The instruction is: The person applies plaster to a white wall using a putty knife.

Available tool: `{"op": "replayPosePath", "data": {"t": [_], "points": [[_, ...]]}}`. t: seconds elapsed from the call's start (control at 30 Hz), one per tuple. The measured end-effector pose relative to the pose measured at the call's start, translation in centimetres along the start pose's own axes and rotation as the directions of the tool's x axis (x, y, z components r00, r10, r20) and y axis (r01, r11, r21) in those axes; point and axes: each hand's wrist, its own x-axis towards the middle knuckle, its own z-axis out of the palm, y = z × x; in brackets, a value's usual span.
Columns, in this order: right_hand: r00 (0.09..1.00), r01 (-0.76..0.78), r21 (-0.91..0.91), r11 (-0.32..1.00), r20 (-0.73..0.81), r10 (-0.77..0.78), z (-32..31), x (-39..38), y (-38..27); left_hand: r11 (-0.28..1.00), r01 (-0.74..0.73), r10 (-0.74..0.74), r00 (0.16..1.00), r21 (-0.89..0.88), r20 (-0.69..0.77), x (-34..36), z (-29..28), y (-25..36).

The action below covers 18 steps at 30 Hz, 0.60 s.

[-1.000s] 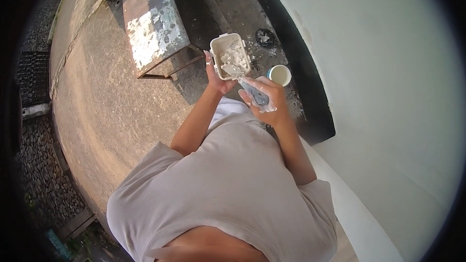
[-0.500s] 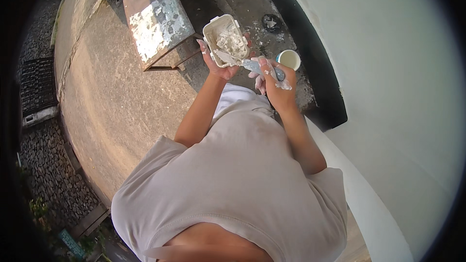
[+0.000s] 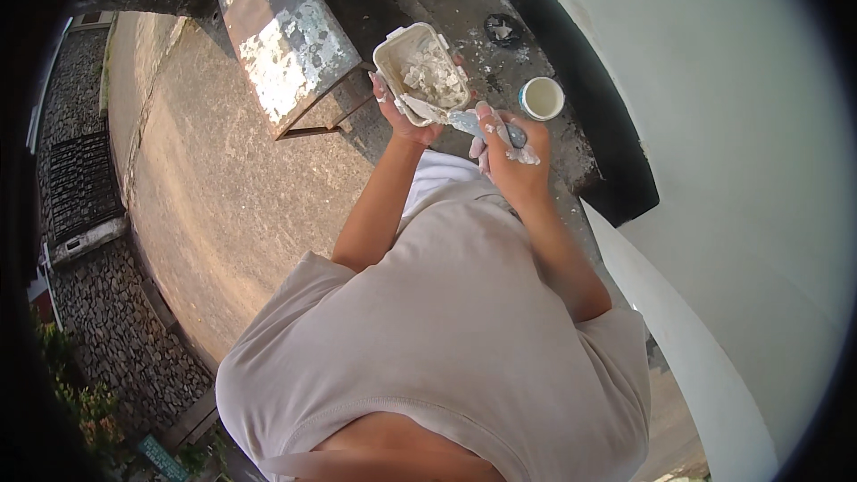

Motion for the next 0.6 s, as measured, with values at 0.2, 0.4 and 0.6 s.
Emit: {"op": "replayPosePath", "data": {"t": [0.2, 0.4, 0.6], "points": [[0.993, 0.118, -0.074, 0.990, 0.019, -0.117, 1.0, -0.4, 0.9, 0.998, -0.048, 0.049, 0.998, 0.045, -0.026, 0.3, 0.4, -0.1], [0.967, 0.255, -0.111, 0.961, 0.050, -0.250, 2.1, -0.2, 2.4, 0.987, -0.107, 0.113, 0.993, 0.116, -0.045, 0.0, 1.3, -0.2], [0.964, 0.265, -0.102, 0.959, 0.033, -0.263, 2.7, 1.2, 1.4, 0.992, -0.127, 0.126, 0.989, -0.011, -0.071, 0.1, 1.4, -0.5]]}}
